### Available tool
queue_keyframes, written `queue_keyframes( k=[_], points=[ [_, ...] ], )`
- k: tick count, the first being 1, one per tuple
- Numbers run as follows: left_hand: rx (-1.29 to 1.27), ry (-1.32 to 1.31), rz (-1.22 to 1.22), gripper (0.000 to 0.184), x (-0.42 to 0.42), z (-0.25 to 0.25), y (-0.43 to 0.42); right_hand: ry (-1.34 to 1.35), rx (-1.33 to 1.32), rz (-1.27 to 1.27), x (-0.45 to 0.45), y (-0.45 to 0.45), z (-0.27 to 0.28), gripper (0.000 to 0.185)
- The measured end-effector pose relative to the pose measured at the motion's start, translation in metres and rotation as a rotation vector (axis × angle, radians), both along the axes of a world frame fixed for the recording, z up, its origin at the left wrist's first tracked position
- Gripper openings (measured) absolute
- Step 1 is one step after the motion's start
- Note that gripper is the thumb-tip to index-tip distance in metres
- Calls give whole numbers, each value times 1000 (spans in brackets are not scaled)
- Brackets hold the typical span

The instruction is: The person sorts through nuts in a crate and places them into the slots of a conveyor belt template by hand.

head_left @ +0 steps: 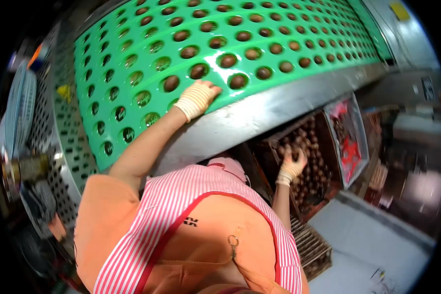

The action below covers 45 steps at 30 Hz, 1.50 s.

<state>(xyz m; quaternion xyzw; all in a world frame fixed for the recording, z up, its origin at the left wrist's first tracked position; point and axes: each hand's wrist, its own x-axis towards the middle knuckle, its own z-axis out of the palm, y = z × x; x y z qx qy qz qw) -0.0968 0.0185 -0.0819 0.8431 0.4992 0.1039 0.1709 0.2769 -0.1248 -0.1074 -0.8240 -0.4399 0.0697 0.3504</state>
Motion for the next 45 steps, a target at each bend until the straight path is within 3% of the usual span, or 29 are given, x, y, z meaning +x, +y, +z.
queue_keyframes(
  k=[2, 4, 8, 10, 11, 12, 14, 15, 17, 18, 20, 22, 25, 28, 30, 37, 38, 40, 43, 45],
  points=[
    [-108, 14, 12, 30, 38, 12, 44, -8, 31, 2, 1, 5, 15, 41],
    [1, -18, 119, 33, 74, 6, 75, -43, 67, -2, 5, 8, 21, 49],
    [119, 282, 109, 33, 125, 49, 92, 98, 185, -36, -5, 5, 23, 53],
    [294, 185, 34, 39, 143, 51, 78, 124, 223, -3, -8, 0, 33, 53],
    [303, -12, -63, 45, 160, 53, 71, 449, 154, -41, -9, -6, 46, 52],
    [328, -215, -170, 44, 183, 53, 61, 533, 205, -47, -5, -8, 38, 53],
    [-83, -423, -240, 45, 237, 66, 16, 310, 390, -59, 11, -24, 21, 51],
    [-156, -460, -345, 47, 263, 56, 1, 430, 464, -106, 20, -38, 20, 45],
    [-93, -357, -590, 54, 310, 34, -27, 1103, 586, -185, 42, -83, 37, 46],
    [-163, -238, -626, 58, 332, 31, -43, 1190, 459, -210, 58, -107, 58, 49],
    [-186, 92, -733, 65, 376, 3, -57, 1228, 556, -226, 83, -143, 61, 56],
    [8, 265, -865, 70, 412, -25, -64, 1262, 540, -190, 113, -176, 48, 60],
    [-61, 591, -937, 71, 458, -47, -65, 1221, 513, -170, 138, -209, 15, 63],
    [-74, 571, -848, 62, 477, -61, -70, 1369, 563, -111, 146, -215, 18, 65],
    [-260, 553, -833, 56, 478, -54, -64, 1378, 608, -76, 144, -209, 25, 60],
    [-272, 682, -811, 67, 487, -55, -64, 1495, 564, -140, 155, -197, 28, 74],
    [-267, 654, -846, 67, 487, -71, -61, 1523, 561, -177, 156, -196, 32, 75],
    [-281, 663, -857, 66, 482, -47, -62, 1623, 604, -243, 160, -201, 21, 75],
    [-512, 95, -649, 65, 440, -21, -67, 1755, 608, -252, 164, -196, 27, 79],
    [-530, -166, -598, 57, 406, -5, -67, 1749, 531, -150, 168, -187, 30, 78]
  ],
)
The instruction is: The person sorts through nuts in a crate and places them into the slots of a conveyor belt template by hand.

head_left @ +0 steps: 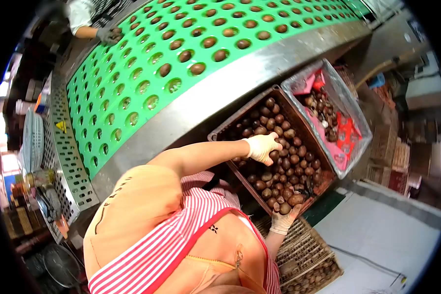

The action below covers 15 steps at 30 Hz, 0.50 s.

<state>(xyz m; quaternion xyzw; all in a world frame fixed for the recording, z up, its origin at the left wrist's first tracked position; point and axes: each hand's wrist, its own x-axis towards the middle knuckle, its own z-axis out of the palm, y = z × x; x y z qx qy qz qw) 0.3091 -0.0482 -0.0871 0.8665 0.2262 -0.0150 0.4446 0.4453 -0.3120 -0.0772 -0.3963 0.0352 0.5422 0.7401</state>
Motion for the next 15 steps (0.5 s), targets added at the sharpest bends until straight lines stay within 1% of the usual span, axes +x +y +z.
queue_keyframes(
  k=[1, 3, 4, 5, 7, 8, 9, 10, 11, 12, 13, 14, 15],
  points=[
    [-43, -101, 45, 56, -22, 16, 3, -36, 18, 62, -1, 14, 5, 78],
    [22, -255, 151, 52, -80, 56, 16, -112, 60, 185, -7, 50, 16, 79],
    [115, -271, 222, 50, -115, 74, 26, -268, 57, 252, -12, 76, 15, 82],
    [206, -284, 293, 48, -152, 89, 37, -371, 57, 329, -23, 107, 30, 77],
    [83, -80, 543, 47, -233, 122, 62, -722, -110, 538, -53, 180, 64, 52],
    [205, -54, 670, 48, -275, 114, 73, -953, 7, 573, -74, 219, 66, 48],
    [327, -25, 793, 49, -313, 99, 83, -1323, 102, 586, -96, 257, 66, 49],
    [334, -15, 877, 49, -345, 81, 93, -1680, 170, 552, -124, 292, 79, 50],
    [337, -6, 961, 49, -369, 62, 101, -1719, 230, 580, -157, 323, 96, 52],
    [257, 47, 994, 50, -384, 49, 107, -1655, 267, 625, -189, 354, 105, 52],
    [184, 65, 959, 51, -397, 23, 115, -1830, 362, 617, -219, 385, 113, 50],
    [202, 58, 968, 53, -400, 19, 115, -1927, 312, 669, -247, 413, 110, 50],
    [224, 51, 976, 54, -397, 19, 115, -1949, 311, 731, -274, 437, 115, 52]
  ],
)
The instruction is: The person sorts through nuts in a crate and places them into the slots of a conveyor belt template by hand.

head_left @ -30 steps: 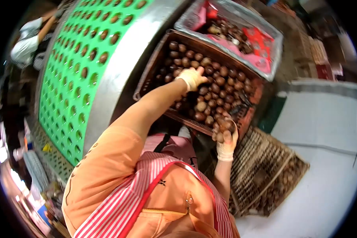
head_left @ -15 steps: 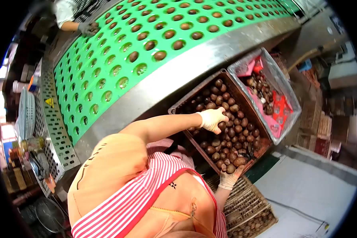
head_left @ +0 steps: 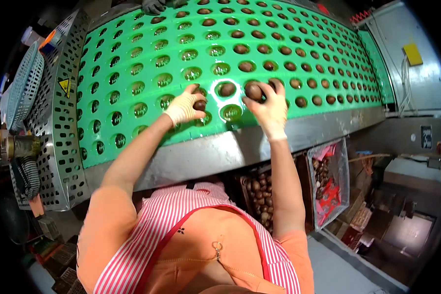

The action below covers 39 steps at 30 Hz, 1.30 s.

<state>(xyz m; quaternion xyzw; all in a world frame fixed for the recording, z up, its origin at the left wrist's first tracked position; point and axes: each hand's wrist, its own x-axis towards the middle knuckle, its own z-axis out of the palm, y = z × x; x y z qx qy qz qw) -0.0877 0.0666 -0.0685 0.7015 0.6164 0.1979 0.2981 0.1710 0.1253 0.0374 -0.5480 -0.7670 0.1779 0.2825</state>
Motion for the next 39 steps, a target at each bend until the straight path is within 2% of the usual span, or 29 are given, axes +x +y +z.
queue_keyframes(
  k=[2, 6, 8, 10, 11, 13, 15, 17, 18, 19, 22, 23, 24, 26, 27, 28, 30, 31, 32, 34, 36, 38, 39],
  points=[
    [-2, -189, 96, 63, -2, 15, -1, -130, -54, 39, -46, 44, -9, 50],
    [127, -338, 283, 62, -21, 24, 26, -426, -233, 82, -100, 101, -58, 51],
    [61, -2, 122, 55, -37, 17, 47, -494, -287, 67, -109, 114, -70, 54],
    [15, 163, 127, 50, -46, 29, 54, -453, -216, 43, -120, 125, -57, 54],
    [-28, 182, 126, 47, -50, 32, 58, -413, -150, 101, -123, 133, -57, 53],
    [-114, 224, 116, 42, -61, 32, 72, -467, -179, 231, -139, 153, -63, 55],
    [57, 92, 226, 36, -76, 2, 99, -525, -277, 356, -153, 163, -73, 60],
    [265, -29, 351, 31, -82, -12, 118, -413, -259, 336, -151, 166, -79, 61],
    [337, -27, 364, 32, -84, -15, 129, -360, -255, 325, -150, 163, -81, 62],
    [317, 83, 292, 32, -83, -19, 132, -216, -230, 303, -142, 160, -80, 62],
    [261, 323, 142, 33, -79, -23, 135, 304, -634, -98, -104, 134, -64, 48],
    [244, 391, 99, 34, -77, -22, 133, 307, -625, -62, -81, 121, -63, 44],
    [193, 320, 86, 31, -82, -14, 134, 314, -615, -26, -58, 108, -63, 40],
    [197, 34, 150, 29, -85, -19, 138, 131, -455, 110, -25, 74, -72, 32],
    [316, -133, 158, 26, -89, -24, 136, 183, -457, 177, -18, 49, -72, 33],
    [465, -126, 181, 27, -89, -32, 135, 239, -456, 241, -15, 26, -73, 34],
    [449, 132, 159, 28, -88, -45, 129, -153, -217, 489, -17, -1, -72, 37],
    [518, 225, 179, 28, -85, -41, 124, -366, -64, 515, -13, -13, -86, 39],
    [528, 366, 180, 29, -84, -37, 121, -431, 63, 475, -8, -25, -94, 40],
    [568, 293, 228, 31, -67, -6, 100, -296, 80, 300, -11, -45, -82, 41],
    [311, 194, 249, 35, -41, 21, 68, -64, 160, 219, -10, -67, -72, 35],
    [-34, 396, 31, 44, -17, 26, 44, 90, 72, 138, -1, -99, -72, 31],
    [-114, 270, 29, 39, -9, 21, 34, 137, 85, 115, 2, -115, -72, 30]
  ],
)
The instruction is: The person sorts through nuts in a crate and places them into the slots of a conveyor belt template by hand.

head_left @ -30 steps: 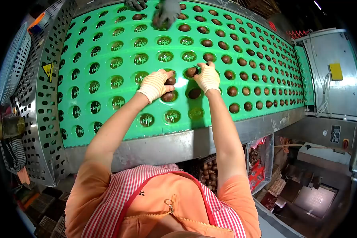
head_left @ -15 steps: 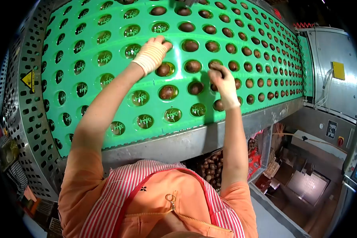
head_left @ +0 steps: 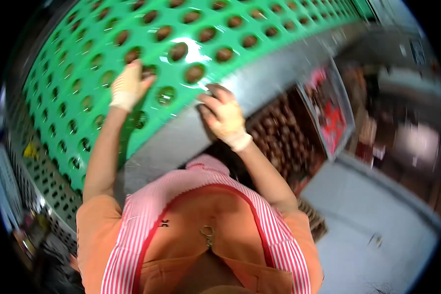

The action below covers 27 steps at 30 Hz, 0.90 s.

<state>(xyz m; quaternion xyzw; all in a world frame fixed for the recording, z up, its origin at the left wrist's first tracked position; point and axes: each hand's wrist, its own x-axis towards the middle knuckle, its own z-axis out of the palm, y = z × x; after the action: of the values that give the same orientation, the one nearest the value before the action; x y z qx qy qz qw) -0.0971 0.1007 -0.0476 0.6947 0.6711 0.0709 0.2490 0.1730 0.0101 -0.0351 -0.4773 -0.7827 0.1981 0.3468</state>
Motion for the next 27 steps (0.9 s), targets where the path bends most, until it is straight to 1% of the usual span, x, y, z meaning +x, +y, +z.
queue_keyframes(
  k=[1, 2, 3, 4, 6, 7, 8, 9, 10, 11, 12, 13, 14, 15, 16, 17, 18, 19, 20, 21, 23, 24, 25, 26, 27],
  points=[
    [131, 66, -139, 32, 6, -4, -7, 48, 14, -25, 5, -17, 1, 29],
    [356, -47, -219, 27, 5, -19, -13, 50, -9, -56, 14, -34, 4, 30],
    [424, -86, -258, 29, 4, -23, -13, 57, -27, -75, 20, -46, 5, 31],
    [472, -71, -266, 34, 1, -29, -12, 45, 33, -157, 28, -63, -2, 31],
    [525, -62, -265, 39, -5, -47, -9, 75, -10, -302, 57, -96, -7, 31],
    [519, 25, -251, 43, -2, -43, -11, 88, -15, -366, 75, -111, -8, 29],
    [582, 140, -240, 44, 6, -40, -15, 15, -120, -461, 98, -130, -17, 27],
    [644, 258, -227, 44, 18, -32, -19, 18, -218, -579, 121, -147, -18, 29],
    [627, 84, -202, 45, 39, -22, -27, 13, -316, -697, 145, -164, -20, 32],
    [604, -87, -170, 45, 66, -11, -38, -14, -458, -801, 172, -189, -27, 40],
    [557, -243, -225, 45, 94, 0, -50, 1, -612, -940, 196, -208, -38, 48],
    [439, -552, -226, 45, 133, 11, -69, -116, -756, -961, 220, -228, -41, 63],
    [449, -554, -267, 44, 161, 4, -81, -189, -919, -1002, 234, -236, -39, 73],
    [182, -489, -286, 46, 200, 29, -103, -153, -1039, -991, 253, -248, -57, 77],
    [32, -472, -418, 50, 226, 24, -112, -50, -1078, -973, 266, -253, -73, 77],
    [-68, -438, -621, 53, 256, 21, -118, 53, -1113, -952, 274, -253, -86, 77],
    [-80, -435, -778, 54, 278, -2, -126, 85, -1134, -919, 277, -246, -94, 78],
    [-143, -304, -937, 58, 301, -13, -132, 115, -1152, -887, 278, -237, -102, 78],
    [-279, -112, -934, 63, 323, -18, -139, 144, -1173, -857, 277, -230, -108, 78],
    [-359, 48, -973, 68, 342, -31, -141, 111, -1217, -872, 273, -223, -106, 77],
    [-325, 268, -1094, 74, 371, -39, -146, 38, -1305, -901, 260, -205, -94, 76],
    [-271, 337, -1178, 75, 378, -50, -147, -9, -1315, -945, 254, -201, -97, 74],
    [-210, 405, -1262, 77, 385, -65, -148, -13, -1368, -993, 250, -194, -93, 77],
    [-231, 432, -1264, 77, 390, -83, -151, -14, -1372, -958, 252, -196, -94, 76],
    [-238, 469, -1264, 77, 396, -79, -152, -15, -1375, -924, 256, -196, -95, 76]
  ],
)
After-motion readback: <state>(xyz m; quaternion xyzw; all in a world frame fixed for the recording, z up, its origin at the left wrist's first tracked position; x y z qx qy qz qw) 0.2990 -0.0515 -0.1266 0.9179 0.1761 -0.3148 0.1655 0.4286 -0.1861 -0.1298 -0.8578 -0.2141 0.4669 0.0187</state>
